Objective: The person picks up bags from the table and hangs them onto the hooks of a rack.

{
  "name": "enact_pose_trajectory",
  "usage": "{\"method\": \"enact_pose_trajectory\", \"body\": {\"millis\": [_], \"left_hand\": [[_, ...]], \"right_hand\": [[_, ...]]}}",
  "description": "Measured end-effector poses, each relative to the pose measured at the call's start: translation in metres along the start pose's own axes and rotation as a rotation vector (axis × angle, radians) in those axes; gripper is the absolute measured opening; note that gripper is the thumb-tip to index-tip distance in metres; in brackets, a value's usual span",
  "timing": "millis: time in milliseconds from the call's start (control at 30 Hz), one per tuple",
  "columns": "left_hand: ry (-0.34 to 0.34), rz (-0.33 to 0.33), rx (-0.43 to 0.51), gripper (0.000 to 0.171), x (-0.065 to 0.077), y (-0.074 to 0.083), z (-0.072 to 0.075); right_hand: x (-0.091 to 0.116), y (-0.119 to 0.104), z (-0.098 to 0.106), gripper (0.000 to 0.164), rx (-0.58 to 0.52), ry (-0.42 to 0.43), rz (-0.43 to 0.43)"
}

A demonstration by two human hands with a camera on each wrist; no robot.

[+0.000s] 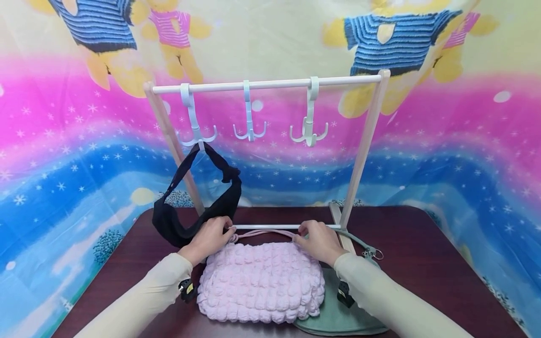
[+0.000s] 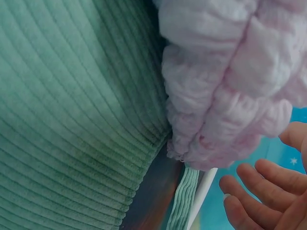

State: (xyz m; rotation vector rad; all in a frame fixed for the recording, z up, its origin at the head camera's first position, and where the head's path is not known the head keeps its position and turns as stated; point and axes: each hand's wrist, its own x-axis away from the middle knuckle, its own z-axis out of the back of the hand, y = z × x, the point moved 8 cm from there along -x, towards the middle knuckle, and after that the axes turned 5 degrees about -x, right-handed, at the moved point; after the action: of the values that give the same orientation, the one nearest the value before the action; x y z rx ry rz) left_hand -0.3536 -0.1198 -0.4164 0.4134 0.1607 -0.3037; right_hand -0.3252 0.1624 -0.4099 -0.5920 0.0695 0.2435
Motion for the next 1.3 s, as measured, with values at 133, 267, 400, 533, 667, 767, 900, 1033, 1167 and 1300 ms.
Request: {"method": "enact_pose_trajectory", "body": {"millis": [133,267,400,533,667,767,900,1033,1167,1300], "left_hand": [[0.02,-0.03,0.007,0.013,0.0,0.001,-0.001],[0.034,-0.041,0.013,0.012,0.0,0.002,-0.002],[0.016,-0.039,0.018,0.012,-0.001,0.002,-0.005],[-0.002,-0.04,0.01,0.012,0.0,0.003,-0.007],[-0.023,-0.04,0.006,0.012,0.0,0.004,-0.009],[-0.03,-0.053,0.003,0.012,-0.001,0.005,-0.009],[-0.024,-0.068,-0.01,0.012,-0.001,0.008,-0.008],[-0.043,-0.061,-0.013,0.013,-0.001,0.009,-0.009],[-0.061,-0.053,-0.018,0.013,0.0,0.009,-0.01],[-0.058,-0.052,-0.023,0.014,0.001,0.009,-0.01]], "right_hand": [[-0.002,0.002,-0.002,0.026,-0.001,-0.011,-0.002],[-0.004,0.005,-0.002,0.025,0.001,-0.017,-0.015],[-0.006,0.008,-0.003,0.026,0.004,-0.028,-0.031],[-0.008,0.01,-0.004,0.029,0.013,-0.036,-0.035],[-0.01,0.013,-0.005,0.03,0.021,-0.042,-0.032],[-0.012,0.015,-0.006,0.028,0.028,-0.044,-0.034],[-0.015,0.017,-0.005,0.026,0.026,-0.052,-0.03],[-0.018,0.016,-0.007,0.027,0.02,-0.073,-0.022],[-0.02,0.018,-0.011,0.028,0.018,-0.092,-0.03],[-0.02,0.019,-0.014,0.03,0.014,-0.11,-0.042]]}}
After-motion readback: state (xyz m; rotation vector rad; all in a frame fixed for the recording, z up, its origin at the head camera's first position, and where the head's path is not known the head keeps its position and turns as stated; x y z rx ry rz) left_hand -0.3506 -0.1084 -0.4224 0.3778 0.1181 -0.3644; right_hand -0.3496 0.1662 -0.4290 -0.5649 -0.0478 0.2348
